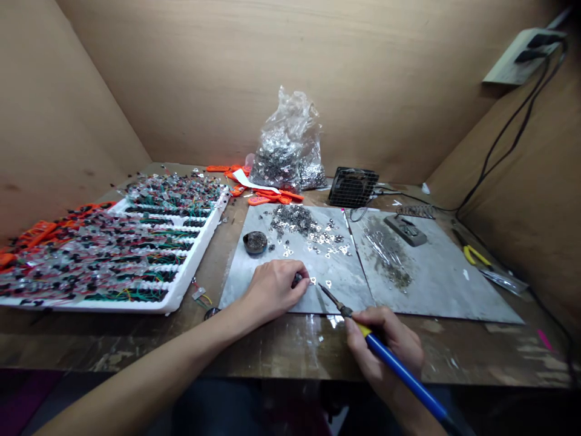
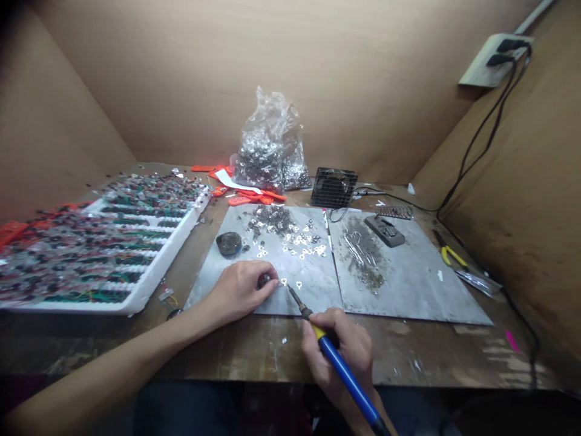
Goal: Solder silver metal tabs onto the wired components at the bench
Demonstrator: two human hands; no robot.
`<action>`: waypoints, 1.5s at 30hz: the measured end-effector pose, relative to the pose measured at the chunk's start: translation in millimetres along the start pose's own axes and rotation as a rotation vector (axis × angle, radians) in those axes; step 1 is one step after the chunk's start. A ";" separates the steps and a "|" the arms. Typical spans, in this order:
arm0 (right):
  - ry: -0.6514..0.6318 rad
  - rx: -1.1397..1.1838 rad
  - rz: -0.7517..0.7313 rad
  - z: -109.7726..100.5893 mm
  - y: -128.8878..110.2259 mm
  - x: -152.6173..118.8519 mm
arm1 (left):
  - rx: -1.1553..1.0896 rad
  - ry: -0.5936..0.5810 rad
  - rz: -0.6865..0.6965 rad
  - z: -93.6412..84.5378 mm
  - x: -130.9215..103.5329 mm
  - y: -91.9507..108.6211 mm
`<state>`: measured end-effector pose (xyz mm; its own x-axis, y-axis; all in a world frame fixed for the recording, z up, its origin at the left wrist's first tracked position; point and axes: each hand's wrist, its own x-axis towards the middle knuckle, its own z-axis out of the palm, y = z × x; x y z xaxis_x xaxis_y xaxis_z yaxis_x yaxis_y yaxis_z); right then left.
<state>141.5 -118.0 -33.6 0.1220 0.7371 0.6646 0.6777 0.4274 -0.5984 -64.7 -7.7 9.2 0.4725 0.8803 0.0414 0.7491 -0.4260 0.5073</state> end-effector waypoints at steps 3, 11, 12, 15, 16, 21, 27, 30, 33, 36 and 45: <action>0.006 0.004 0.014 0.7 -2.1 -0.1 | -0.010 0.005 0.010 -0.8 -0.5 0.8; 0.144 -0.042 0.031 -2.1 0.9 -2.3 | -0.029 -0.009 -0.006 -2.4 -1.8 0.9; 0.147 -0.044 0.034 -2.3 1.0 -1.9 | -0.023 -0.012 -0.008 -2.4 -2.0 0.8; 0.142 -0.052 0.041 -1.9 0.7 -1.0 | -0.006 -0.023 -0.014 -2.5 -2.3 1.6; 0.135 -0.050 0.039 -1.5 0.7 -1.0 | 0.004 -0.027 -0.020 -2.7 -2.2 2.4; 0.087 -0.035 0.018 1.9 2.8 -2.8 | 0.074 -0.044 -0.104 -4.4 -0.5 10.9; 0.047 -0.062 0.009 2.4 3.0 -3.0 | 0.098 -0.034 -0.111 -3.0 -0.6 13.6; 0.032 -0.049 0.011 2.1 2.2 -1.7 | 0.099 -0.029 -0.094 -1.9 -1.2 12.3; 0.011 -0.039 0.012 2.5 2.4 -1.0 | 0.110 -0.043 -0.103 -2.1 -0.7 13.1; -0.018 -0.018 0.015 2.9 2.9 -0.6 | 0.121 -0.049 -0.114 -2.5 0.2 14.8; -0.069 0.013 0.009 3.4 3.9 0.3 | 0.128 -0.037 -0.093 -1.1 -0.5 13.5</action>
<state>141.7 -114.3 -37.3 0.0777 0.7754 0.6267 0.6671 0.4267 -0.6107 -55.2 -13.6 17.0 0.4133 0.9100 -0.0335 0.8423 -0.3680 0.3938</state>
